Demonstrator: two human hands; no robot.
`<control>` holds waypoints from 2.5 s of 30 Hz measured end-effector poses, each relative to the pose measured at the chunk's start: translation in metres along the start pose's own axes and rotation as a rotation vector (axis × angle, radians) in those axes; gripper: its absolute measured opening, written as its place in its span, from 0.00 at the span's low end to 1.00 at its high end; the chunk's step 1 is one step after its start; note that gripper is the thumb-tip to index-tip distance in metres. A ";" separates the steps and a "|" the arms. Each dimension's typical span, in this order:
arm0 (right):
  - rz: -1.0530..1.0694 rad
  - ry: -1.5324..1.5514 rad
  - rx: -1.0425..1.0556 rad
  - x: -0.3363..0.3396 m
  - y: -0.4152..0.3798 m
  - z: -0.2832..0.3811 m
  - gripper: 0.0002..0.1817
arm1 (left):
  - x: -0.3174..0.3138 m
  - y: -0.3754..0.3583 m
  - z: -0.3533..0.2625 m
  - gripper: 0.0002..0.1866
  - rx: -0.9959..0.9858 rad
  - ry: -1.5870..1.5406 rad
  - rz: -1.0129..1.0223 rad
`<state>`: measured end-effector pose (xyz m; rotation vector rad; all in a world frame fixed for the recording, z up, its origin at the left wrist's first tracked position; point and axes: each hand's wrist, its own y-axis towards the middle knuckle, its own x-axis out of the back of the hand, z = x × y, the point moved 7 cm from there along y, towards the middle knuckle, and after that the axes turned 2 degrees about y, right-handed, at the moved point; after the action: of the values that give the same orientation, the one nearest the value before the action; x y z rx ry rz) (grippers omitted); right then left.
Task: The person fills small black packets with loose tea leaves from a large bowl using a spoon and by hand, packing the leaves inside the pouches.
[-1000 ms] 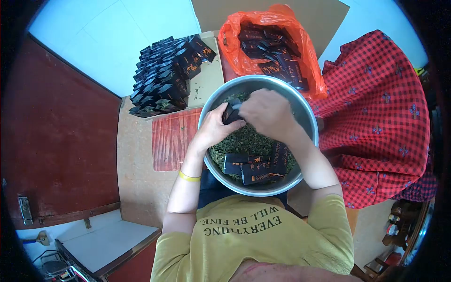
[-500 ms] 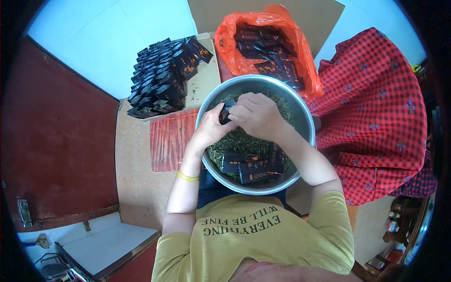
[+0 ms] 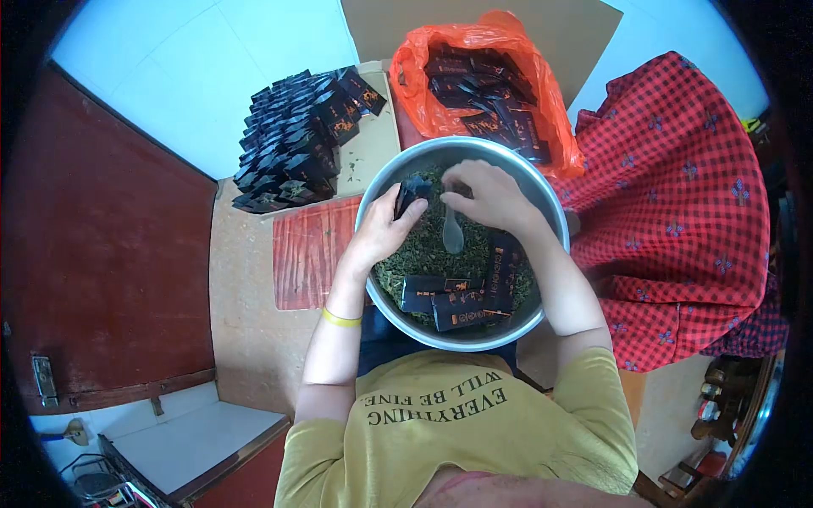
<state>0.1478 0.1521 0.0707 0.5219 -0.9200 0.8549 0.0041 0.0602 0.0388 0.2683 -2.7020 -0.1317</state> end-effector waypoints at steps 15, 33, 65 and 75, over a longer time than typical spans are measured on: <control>-0.249 0.349 0.368 -0.021 0.005 0.028 0.15 | 0.009 0.000 -0.009 0.21 -0.233 -0.178 -0.105; -0.206 0.532 0.034 -0.022 0.010 0.011 0.08 | 0.010 -0.004 0.012 0.09 -0.012 -0.462 -0.048; -0.001 0.503 0.002 -0.011 0.007 0.006 0.28 | 0.007 -0.004 0.003 0.17 -0.066 -0.248 -0.076; 0.083 0.352 0.039 -0.011 0.007 0.002 0.24 | -0.005 -0.003 0.006 0.17 0.014 -0.154 0.072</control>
<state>0.1370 0.1502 0.0628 0.3530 -0.6059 1.0042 0.0064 0.0582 0.0311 0.1716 -2.8627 -0.1167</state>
